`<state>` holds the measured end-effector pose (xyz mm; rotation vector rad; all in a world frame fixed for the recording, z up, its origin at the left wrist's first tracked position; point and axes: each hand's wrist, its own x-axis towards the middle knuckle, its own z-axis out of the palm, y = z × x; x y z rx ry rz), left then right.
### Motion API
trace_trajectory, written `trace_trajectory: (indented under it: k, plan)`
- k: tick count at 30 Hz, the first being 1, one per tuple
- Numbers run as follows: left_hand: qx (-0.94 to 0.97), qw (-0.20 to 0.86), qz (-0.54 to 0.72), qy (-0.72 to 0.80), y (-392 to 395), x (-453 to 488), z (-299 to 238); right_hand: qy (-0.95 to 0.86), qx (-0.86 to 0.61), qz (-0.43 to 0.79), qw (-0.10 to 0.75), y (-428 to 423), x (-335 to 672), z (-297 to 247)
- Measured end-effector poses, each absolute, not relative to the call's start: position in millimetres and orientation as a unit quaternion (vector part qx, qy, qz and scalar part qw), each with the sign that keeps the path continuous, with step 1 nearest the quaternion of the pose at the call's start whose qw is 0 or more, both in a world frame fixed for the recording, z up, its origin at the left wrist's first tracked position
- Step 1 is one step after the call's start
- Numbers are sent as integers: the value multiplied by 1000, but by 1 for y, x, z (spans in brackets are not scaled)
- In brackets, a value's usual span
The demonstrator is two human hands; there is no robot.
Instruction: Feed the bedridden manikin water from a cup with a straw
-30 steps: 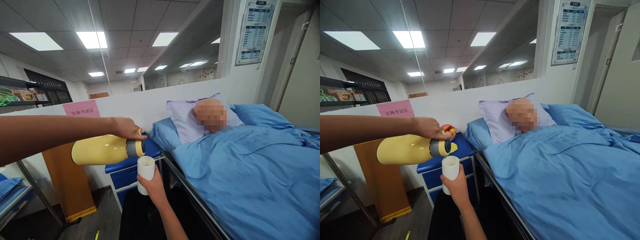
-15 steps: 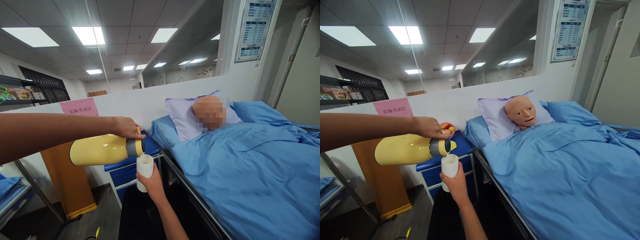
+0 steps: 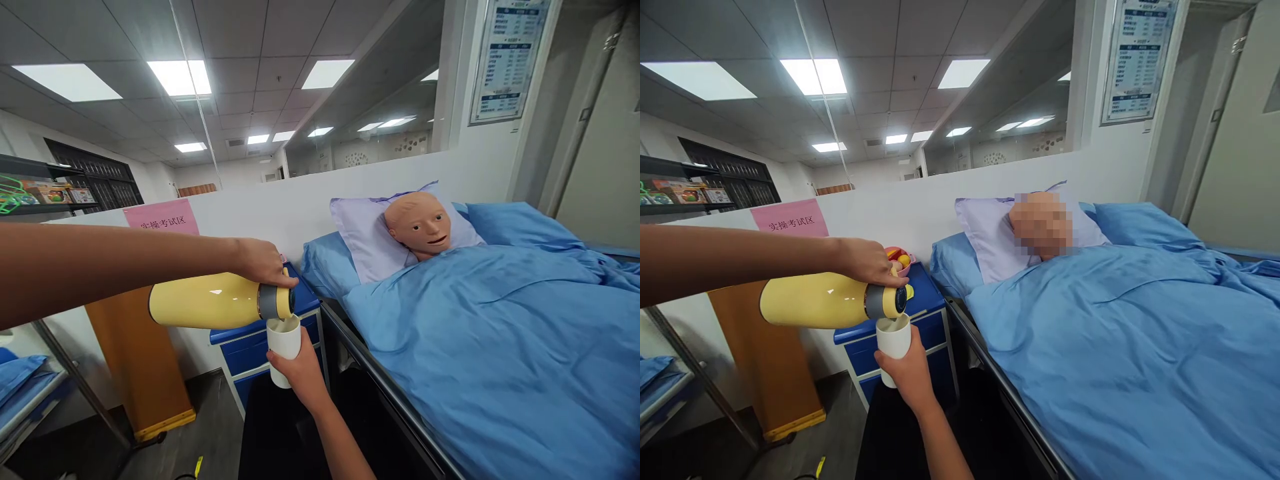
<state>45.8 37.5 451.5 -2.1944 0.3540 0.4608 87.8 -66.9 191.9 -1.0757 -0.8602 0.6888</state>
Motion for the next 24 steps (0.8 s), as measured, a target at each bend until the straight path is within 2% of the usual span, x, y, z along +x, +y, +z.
trace_trajectory:
  k: [7,11,17,21,24]
  plan:
    - [-871,433,200,120,35,45,455,-390,-480,312,721,-66,91,189]
    - [-890,416,181,54,50,23,458,-387,-485,317,717,-66,91,183]
    - [-904,395,56,-152,106,-30,440,-379,-480,332,718,-62,92,167]
    - [-889,328,-62,-314,158,-50,417,-372,-497,349,702,-54,93,145]
    - [-874,281,-125,-377,204,-58,405,-355,-527,356,685,-44,95,125]
